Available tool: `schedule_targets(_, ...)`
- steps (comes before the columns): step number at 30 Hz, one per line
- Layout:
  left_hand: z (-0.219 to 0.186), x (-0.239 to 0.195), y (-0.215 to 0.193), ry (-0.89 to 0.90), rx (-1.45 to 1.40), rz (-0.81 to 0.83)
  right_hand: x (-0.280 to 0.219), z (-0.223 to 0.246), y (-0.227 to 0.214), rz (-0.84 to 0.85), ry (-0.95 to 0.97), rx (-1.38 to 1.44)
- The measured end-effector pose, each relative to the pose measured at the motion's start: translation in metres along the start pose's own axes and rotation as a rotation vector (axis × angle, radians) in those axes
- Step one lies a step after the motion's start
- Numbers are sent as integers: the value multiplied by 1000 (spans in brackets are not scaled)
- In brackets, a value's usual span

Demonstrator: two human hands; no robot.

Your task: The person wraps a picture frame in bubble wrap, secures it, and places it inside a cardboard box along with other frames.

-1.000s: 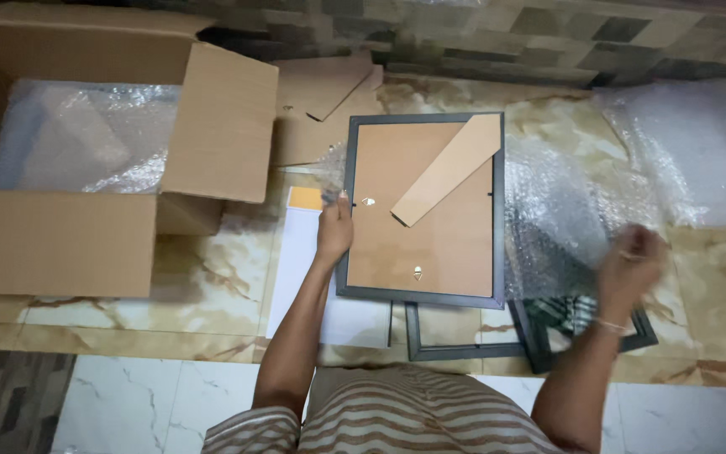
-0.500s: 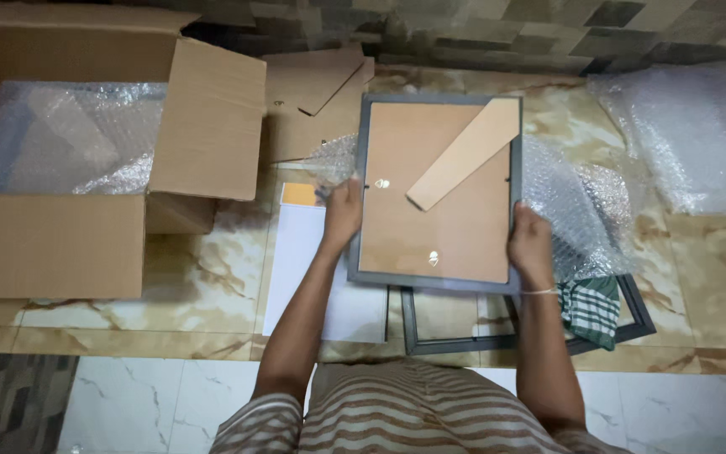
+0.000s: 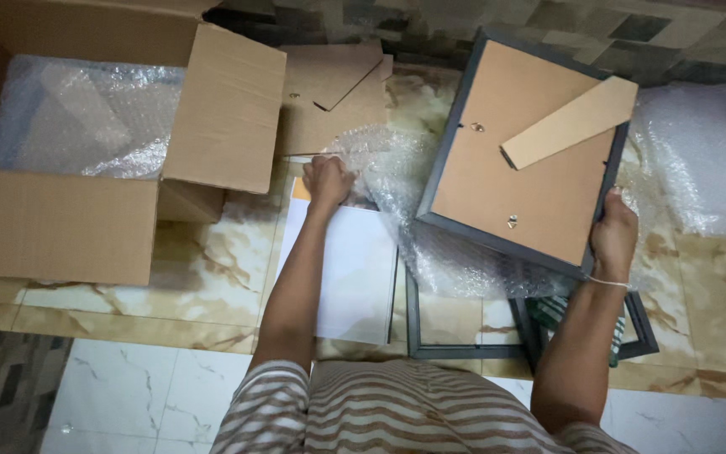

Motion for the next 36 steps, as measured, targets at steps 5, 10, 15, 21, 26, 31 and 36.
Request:
schedule_targets(5,-73,-26,-58,544,-696,164,-3,3,-13,-24,84,12)
schedule_targets(10,-82,-46,-66,-11,-919,9,-6,12,-19,30,12,-92)
schedule_targets(15,-27,-16,29,-119,-1078,134,6,-7,-12,2,-29,-88)
schedule_targets(21,-121,-62,-95,160,110,125,-9,9,-2,30,122,239)
schedule_targets(26,-41,-54,-96,44,461,29,-5,-9,9,7,-59,-308)
schedule_targets(31,-25,-65,-113,4,237,42,-24,-10,63,60,67,81)
schedule_targets(36,-95,-100,-178,91,122,-58,-49,1,107,164,-59,137)
Point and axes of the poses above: each hand's wrist, its own x-axis towards the middle knuckle, its own y-axis out of the palm, z = x × y, the point moved 3 cm from there along x, towards the middle knuckle, and after that the axes turned 6 degrees about -x, right-handed, at the moved point
